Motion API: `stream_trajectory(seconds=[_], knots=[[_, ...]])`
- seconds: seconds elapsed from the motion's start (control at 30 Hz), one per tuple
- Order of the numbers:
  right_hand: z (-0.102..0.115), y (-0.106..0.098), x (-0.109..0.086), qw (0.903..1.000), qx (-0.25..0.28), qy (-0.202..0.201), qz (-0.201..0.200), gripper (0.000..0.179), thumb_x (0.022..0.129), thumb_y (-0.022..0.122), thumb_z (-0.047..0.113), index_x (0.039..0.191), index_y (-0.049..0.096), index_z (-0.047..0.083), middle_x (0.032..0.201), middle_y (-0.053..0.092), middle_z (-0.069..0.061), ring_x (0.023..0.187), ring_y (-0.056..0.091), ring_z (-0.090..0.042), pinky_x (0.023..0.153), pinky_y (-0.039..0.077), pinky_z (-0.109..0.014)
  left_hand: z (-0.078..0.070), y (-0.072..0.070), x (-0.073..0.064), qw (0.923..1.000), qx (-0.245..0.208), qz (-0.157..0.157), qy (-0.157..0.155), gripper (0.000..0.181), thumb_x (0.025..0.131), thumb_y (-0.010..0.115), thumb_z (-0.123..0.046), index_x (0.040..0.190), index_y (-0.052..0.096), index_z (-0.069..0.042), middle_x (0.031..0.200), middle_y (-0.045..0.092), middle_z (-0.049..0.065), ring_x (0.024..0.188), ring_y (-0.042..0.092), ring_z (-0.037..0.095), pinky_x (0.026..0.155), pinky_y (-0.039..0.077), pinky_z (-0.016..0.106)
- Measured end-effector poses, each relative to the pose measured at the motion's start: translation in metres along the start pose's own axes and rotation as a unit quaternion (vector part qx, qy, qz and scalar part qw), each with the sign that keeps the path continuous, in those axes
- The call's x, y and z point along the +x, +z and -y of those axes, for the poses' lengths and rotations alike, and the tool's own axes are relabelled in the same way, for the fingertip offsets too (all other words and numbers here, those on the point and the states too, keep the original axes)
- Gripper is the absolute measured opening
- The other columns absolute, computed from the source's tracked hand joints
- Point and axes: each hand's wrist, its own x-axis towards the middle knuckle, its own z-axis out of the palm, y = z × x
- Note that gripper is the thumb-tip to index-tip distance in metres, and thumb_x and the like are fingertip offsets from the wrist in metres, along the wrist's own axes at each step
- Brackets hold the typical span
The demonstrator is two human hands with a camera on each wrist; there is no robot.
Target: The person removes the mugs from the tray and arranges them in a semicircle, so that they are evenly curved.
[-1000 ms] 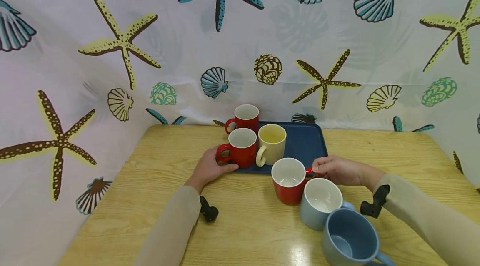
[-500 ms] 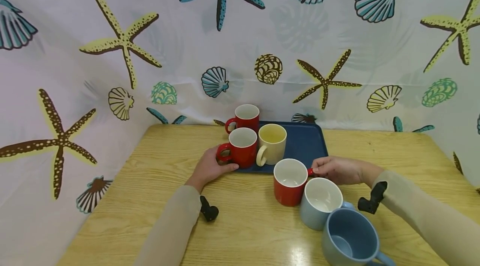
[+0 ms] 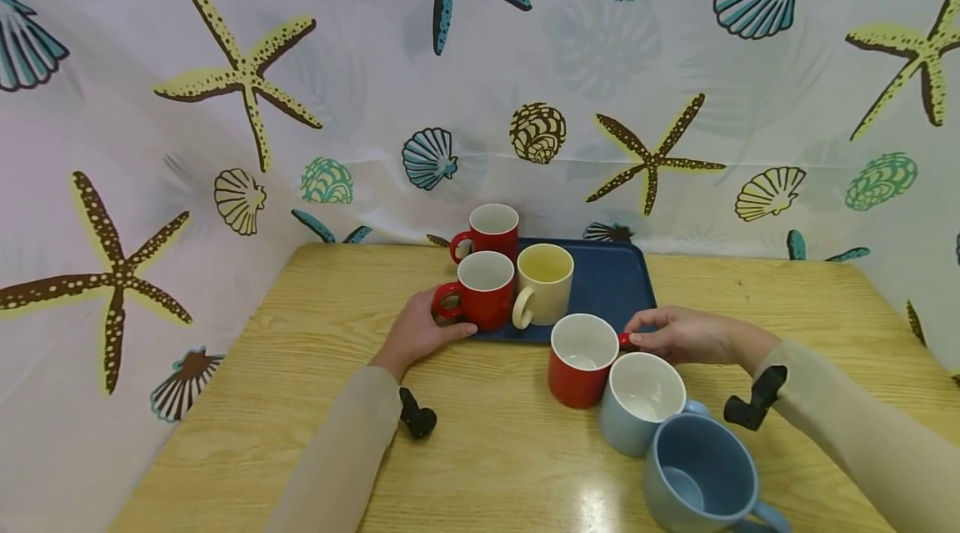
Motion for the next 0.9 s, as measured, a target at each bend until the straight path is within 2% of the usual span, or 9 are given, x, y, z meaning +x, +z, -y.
stream_trajectory(seconds=[0.23,0.4,0.67,0.8,0.9], knots=[[-0.006,0.001,-0.01,0.9978,-0.053,-0.014,-0.038,0.04,0.096,0.052,0.029,0.125,0.05,0.003,0.115,0.058,-0.015,0.1,0.059,-0.028,0.086,0.049,-0.042,-0.001,0.0,0.0,1.0,0.009,0.001,-0.003,0.067,0.068,0.077,-0.053,0.123,0.056,-0.022,0.118,0.061,-0.005,0.109,0.056,0.014,0.096,0.041,0.039],[-0.011,-0.001,-0.016,0.9922,-0.073,-0.028,-0.098,0.043,0.095,0.053,0.03,0.126,0.048,0.001,0.112,0.06,-0.018,0.096,0.062,-0.029,0.083,0.05,-0.044,-0.001,-0.001,0.0,0.9999,0.011,0.001,-0.001,0.067,0.068,0.077,-0.052,0.124,0.056,-0.021,0.119,0.06,-0.004,0.109,0.055,0.014,0.096,0.041,0.039],[-0.019,-0.005,-0.022,0.9692,-0.122,-0.07,-0.202,0.045,0.096,0.053,0.026,0.128,0.045,-0.004,0.114,0.058,-0.028,0.093,0.063,-0.034,0.08,0.051,-0.047,-0.008,-0.003,-0.003,0.9999,0.002,0.007,-0.015,0.07,0.067,0.077,-0.053,0.125,0.055,-0.02,0.12,0.06,-0.002,0.11,0.055,0.016,0.096,0.042,0.04],[-0.022,-0.006,-0.021,0.9569,-0.135,-0.067,-0.248,0.047,0.095,0.054,0.028,0.13,0.045,-0.003,0.116,0.057,-0.028,0.097,0.061,-0.036,0.078,0.052,-0.044,-0.008,-0.003,-0.003,0.9998,0.003,0.008,-0.019,0.069,0.068,0.077,-0.052,0.125,0.054,-0.021,0.12,0.06,-0.002,0.109,0.056,0.016,0.095,0.043,0.04],[-0.024,-0.005,-0.02,0.9461,-0.158,-0.056,-0.277,0.048,0.095,0.054,0.031,0.13,0.047,0.0,0.119,0.056,-0.025,0.102,0.059,-0.035,0.08,0.051,-0.044,-0.008,-0.003,-0.004,0.9998,0.003,0.007,-0.019,0.068,0.069,0.078,-0.05,0.125,0.054,-0.02,0.119,0.06,-0.001,0.108,0.056,0.016,0.095,0.043,0.04]])
